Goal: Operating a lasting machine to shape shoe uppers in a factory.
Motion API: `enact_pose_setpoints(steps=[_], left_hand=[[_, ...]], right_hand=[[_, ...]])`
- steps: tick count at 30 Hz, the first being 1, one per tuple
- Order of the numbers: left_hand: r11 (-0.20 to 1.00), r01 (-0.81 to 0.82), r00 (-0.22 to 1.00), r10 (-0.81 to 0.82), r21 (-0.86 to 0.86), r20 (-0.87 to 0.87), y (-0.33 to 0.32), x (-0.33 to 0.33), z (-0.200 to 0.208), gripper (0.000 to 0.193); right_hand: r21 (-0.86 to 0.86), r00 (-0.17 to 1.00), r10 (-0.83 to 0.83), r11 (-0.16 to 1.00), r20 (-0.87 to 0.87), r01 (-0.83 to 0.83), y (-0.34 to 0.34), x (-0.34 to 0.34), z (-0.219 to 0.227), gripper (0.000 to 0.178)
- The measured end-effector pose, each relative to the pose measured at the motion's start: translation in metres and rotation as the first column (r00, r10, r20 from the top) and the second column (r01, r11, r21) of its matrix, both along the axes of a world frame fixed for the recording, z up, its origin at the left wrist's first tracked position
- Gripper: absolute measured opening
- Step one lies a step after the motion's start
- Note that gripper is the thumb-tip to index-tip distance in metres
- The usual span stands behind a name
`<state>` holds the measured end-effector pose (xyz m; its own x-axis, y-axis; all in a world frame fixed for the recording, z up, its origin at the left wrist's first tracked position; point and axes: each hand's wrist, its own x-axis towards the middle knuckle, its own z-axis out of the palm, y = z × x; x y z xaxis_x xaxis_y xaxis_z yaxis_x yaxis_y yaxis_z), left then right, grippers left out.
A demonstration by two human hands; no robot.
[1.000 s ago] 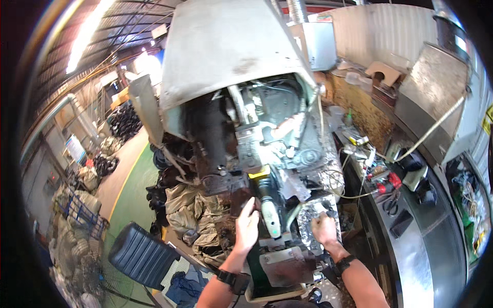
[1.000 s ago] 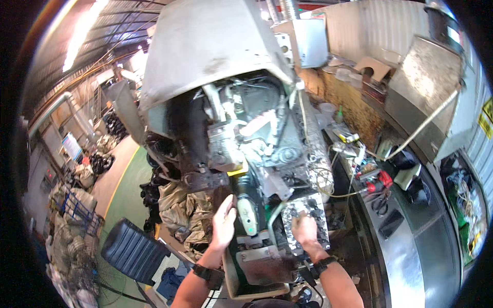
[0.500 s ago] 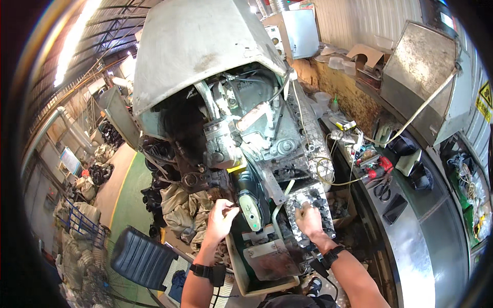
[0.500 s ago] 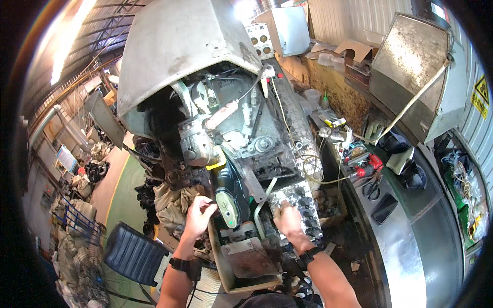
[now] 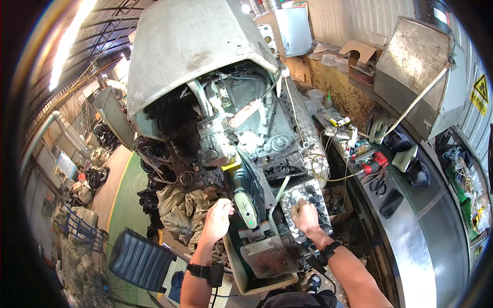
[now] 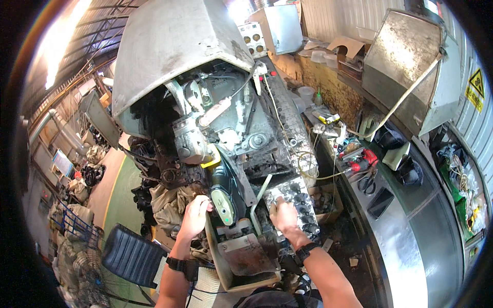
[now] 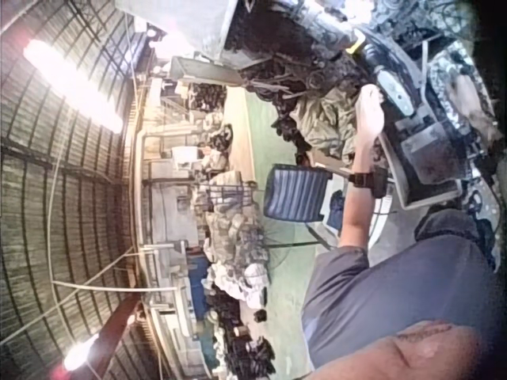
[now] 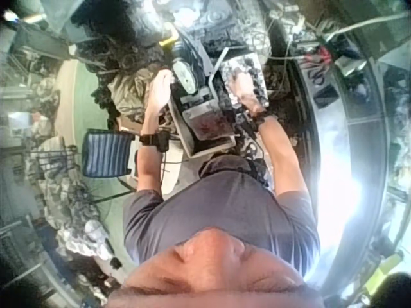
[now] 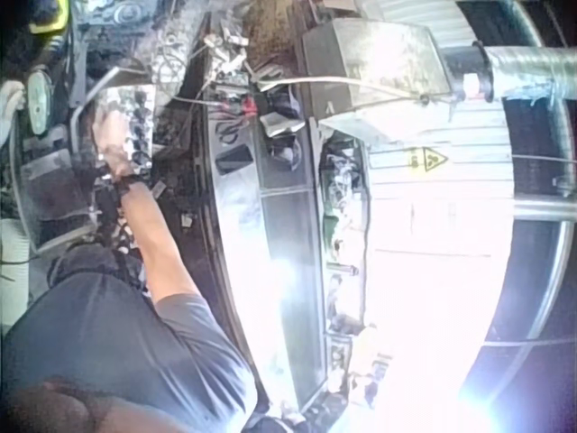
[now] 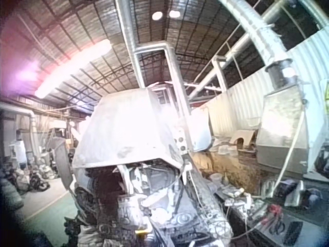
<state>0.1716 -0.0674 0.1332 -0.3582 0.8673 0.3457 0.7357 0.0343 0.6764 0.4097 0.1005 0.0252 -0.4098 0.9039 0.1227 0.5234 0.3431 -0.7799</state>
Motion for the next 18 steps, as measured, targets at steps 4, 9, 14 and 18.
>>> enact_pose_setpoints(steps=[4, 9, 14, 18], left_hand=[[0.999, 0.043, 0.999, -0.043, 0.004, 0.019, -0.006, -0.005, 0.0, 0.016], [0.986, -0.044, 0.945, -0.011, 0.161, 0.327, -0.003, -0.019, -0.032, 0.018], [0.907, -0.342, 0.804, 0.147, 0.245, 0.576, -0.003, -0.032, -0.06, 0.022], [0.9, -0.286, 0.774, 0.014, 0.329, 0.633, -0.002, -0.017, -0.063, 0.031]], right_hand=[[0.001, 1.0, -0.019, 1.0, -0.025, 0.02, 0.001, -0.001, 0.001, 0.024], [-0.041, 0.999, -0.01, 0.999, -0.047, 0.008, 0.003, -0.003, 0.001, 0.025], [-0.075, 0.998, -0.007, 0.997, -0.07, 0.002, 0.002, -0.002, 0.01, 0.024], [-0.081, 0.998, -0.018, 0.997, -0.055, 0.014, 0.001, -0.003, 0.008, 0.022]])
